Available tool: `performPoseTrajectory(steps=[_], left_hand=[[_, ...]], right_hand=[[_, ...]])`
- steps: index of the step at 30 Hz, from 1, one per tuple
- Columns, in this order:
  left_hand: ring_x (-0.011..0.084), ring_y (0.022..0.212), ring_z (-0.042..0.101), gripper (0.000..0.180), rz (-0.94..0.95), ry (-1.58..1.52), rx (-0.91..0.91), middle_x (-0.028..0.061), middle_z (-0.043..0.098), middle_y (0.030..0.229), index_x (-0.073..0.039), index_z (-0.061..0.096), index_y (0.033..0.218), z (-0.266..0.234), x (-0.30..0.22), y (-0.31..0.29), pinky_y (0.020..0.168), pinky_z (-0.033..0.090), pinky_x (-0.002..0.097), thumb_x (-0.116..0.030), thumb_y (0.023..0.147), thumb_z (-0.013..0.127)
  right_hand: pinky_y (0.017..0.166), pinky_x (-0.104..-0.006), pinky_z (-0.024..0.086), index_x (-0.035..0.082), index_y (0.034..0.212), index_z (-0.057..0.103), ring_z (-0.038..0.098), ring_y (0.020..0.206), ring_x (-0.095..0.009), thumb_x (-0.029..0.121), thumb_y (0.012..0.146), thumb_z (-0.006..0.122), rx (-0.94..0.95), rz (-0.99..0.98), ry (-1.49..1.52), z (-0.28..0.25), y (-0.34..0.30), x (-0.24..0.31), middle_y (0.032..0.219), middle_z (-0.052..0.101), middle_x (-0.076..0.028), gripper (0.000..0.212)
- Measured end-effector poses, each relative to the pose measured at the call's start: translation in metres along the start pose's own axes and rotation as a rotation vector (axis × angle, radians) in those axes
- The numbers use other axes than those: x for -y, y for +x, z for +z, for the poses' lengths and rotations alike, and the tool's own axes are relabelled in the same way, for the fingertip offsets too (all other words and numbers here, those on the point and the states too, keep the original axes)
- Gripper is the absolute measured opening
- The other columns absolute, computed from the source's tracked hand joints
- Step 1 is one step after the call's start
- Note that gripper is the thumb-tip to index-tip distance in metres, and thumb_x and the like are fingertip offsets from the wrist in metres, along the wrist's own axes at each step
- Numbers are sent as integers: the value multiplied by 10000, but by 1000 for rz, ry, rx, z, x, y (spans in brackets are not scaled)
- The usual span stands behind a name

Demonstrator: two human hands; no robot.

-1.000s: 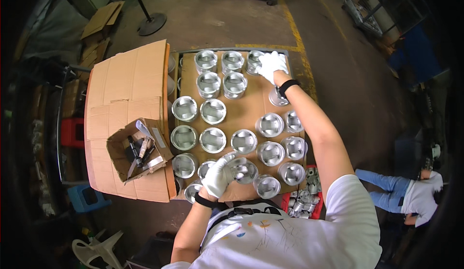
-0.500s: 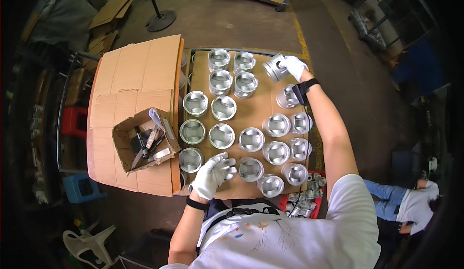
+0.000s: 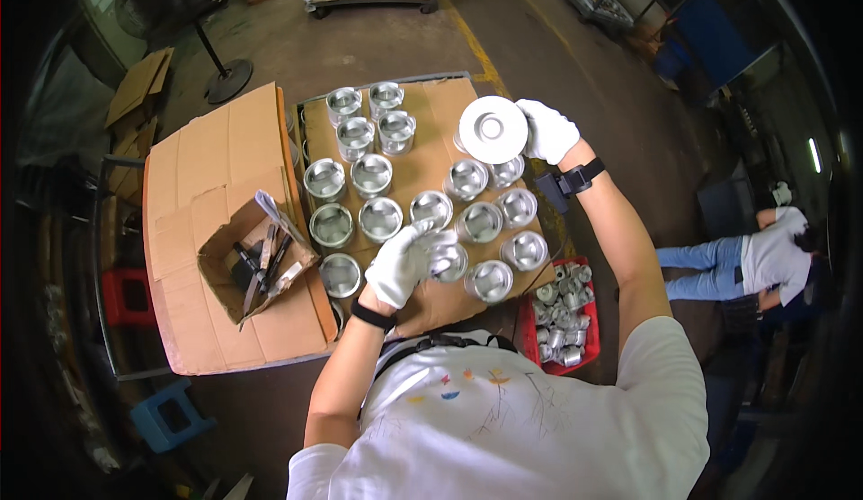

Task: Inspecting and sorting metal engine pistons on a table in a fabrication workshop.

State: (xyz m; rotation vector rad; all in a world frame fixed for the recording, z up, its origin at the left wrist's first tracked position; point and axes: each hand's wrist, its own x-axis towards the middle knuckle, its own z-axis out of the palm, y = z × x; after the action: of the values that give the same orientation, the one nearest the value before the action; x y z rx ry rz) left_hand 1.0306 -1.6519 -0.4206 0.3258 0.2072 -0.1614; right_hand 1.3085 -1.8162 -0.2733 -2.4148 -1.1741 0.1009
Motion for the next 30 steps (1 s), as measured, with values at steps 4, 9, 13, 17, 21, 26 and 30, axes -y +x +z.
performPoseTrajectory(steps=[4,9,13,17,21,26,30], left_hand=[[308,1041,646,508,-121,57,147,222,636,1202,-30,526,1330,36,-16,11,848,535,396,-425,1010,528],[270,1176,618,622,-143,92,123,156,616,1293,-30,495,1371,87,-17,14,980,528,439,-523,994,530],[292,1162,612,662,412,674,279,150,581,1348,-66,463,1414,75,5,-18,979,527,456,-550,970,547],[356,1144,598,641,-204,-412,91,164,561,1369,-107,451,1431,77,3,-26,909,553,465,-561,982,511],[389,1099,619,585,-242,-587,259,188,570,1361,-81,454,1429,65,3,-34,858,560,500,-514,1039,404],[381,1148,596,631,-237,-542,316,236,509,1433,-73,419,1461,50,7,-36,896,550,495,-538,1035,392],[394,1162,590,641,-205,-571,254,247,489,1453,-72,413,1470,57,5,-50,944,537,482,-542,1034,397]], right_hand=[[833,-341,536,64,1065,714,669,920,-190,159,947,564,123,108,420,20,-30,-1,1017,734,-78,213],[971,-328,497,-6,1123,724,668,1044,-206,163,970,580,493,58,875,60,-51,-3,1092,726,-96,270],[1023,-329,472,7,1243,674,635,1123,-202,194,1006,557,376,132,890,63,-76,59,1175,696,-91,324],[1052,-316,453,36,1385,571,579,1213,-175,228,1045,519,138,433,1506,106,-93,55,1307,627,-82,393],[1059,-301,464,40,1352,562,588,1188,-148,230,1061,499,92,405,1546,158,-94,41,1331,621,-70,353],[976,-280,524,22,1305,559,635,1080,-142,235,1068,463,275,433,2095,183,-100,47,1266,659,-75,333],[910,-253,555,26,1271,564,643,1021,-128,235,1075,428,304,368,1920,178,-110,74,1228,669,-65,317]])
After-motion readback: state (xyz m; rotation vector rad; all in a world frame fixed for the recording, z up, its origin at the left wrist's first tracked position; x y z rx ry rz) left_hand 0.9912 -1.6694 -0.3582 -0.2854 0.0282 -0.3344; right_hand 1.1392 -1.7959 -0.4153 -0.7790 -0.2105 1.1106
